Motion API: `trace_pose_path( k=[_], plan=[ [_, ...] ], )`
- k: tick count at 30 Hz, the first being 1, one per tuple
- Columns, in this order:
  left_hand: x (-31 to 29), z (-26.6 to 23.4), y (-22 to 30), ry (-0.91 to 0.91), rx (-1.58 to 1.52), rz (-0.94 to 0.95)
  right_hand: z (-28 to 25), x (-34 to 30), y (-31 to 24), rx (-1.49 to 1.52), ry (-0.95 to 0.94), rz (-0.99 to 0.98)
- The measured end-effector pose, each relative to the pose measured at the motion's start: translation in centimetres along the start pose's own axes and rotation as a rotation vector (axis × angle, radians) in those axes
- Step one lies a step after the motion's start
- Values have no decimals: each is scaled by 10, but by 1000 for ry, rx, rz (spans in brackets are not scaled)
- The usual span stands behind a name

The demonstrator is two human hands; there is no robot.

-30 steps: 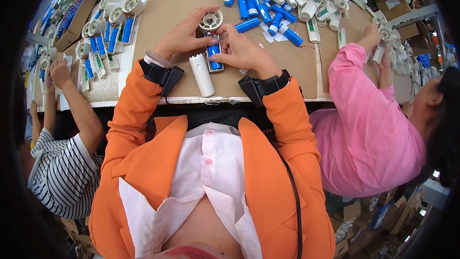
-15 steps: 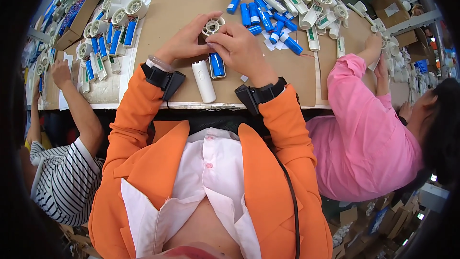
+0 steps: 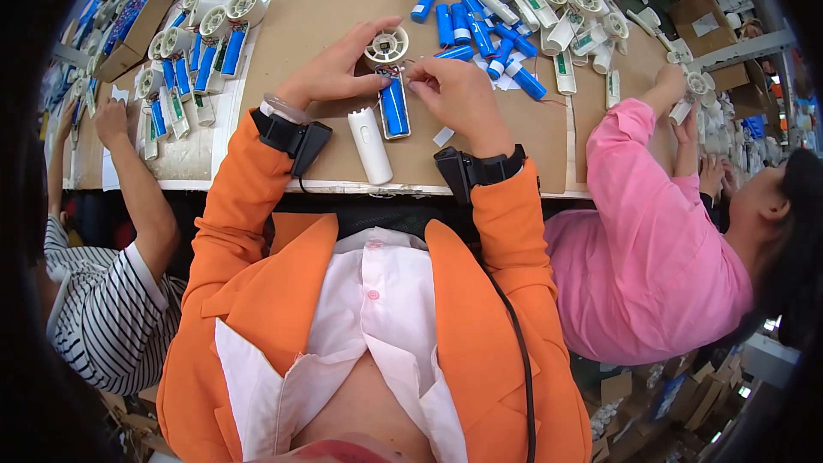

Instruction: The person picks up a battery and a fan housing, places the battery into the housing, and connects the wires to the circuit board. They then pick up a plastic cover and press it onto the housing to close the assembly.

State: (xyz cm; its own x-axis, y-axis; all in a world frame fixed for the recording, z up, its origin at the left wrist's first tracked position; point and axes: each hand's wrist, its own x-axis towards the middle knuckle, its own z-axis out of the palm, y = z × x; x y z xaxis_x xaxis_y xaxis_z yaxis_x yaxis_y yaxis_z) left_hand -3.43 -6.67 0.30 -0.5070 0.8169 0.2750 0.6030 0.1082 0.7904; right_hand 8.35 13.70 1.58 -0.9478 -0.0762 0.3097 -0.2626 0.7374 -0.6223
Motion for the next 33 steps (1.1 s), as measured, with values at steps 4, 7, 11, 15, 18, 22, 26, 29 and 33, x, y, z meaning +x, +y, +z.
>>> trace_pose_path(
  k=[4,7,11,15,18,22,26,29,33],
  plan=[
    [-1,1,-5,17,28,33,-3,0,-4,206,-52,74],
    [-1,1,-2,19,-10,11,-2,3,1,391,-52,201],
    [0,1,-1,12,-13,9,6,11,10,634,-42,411],
    [-2,1,0,4,-41,-18,16,14,6,653,-93,394],
    [-1,0,4,-1,-44,-34,15,12,4,780,-99,367],
    [0,-1,2,-3,-10,-22,3,9,6,857,-179,410],
    [0,1,0,15,7,24,-6,6,9,821,-226,402],
    [1,0,-1,24,25,32,-6,6,15,497,-223,298],
    [2,1,-4,4,14,31,-4,6,5,-368,-36,-237]
  ],
)
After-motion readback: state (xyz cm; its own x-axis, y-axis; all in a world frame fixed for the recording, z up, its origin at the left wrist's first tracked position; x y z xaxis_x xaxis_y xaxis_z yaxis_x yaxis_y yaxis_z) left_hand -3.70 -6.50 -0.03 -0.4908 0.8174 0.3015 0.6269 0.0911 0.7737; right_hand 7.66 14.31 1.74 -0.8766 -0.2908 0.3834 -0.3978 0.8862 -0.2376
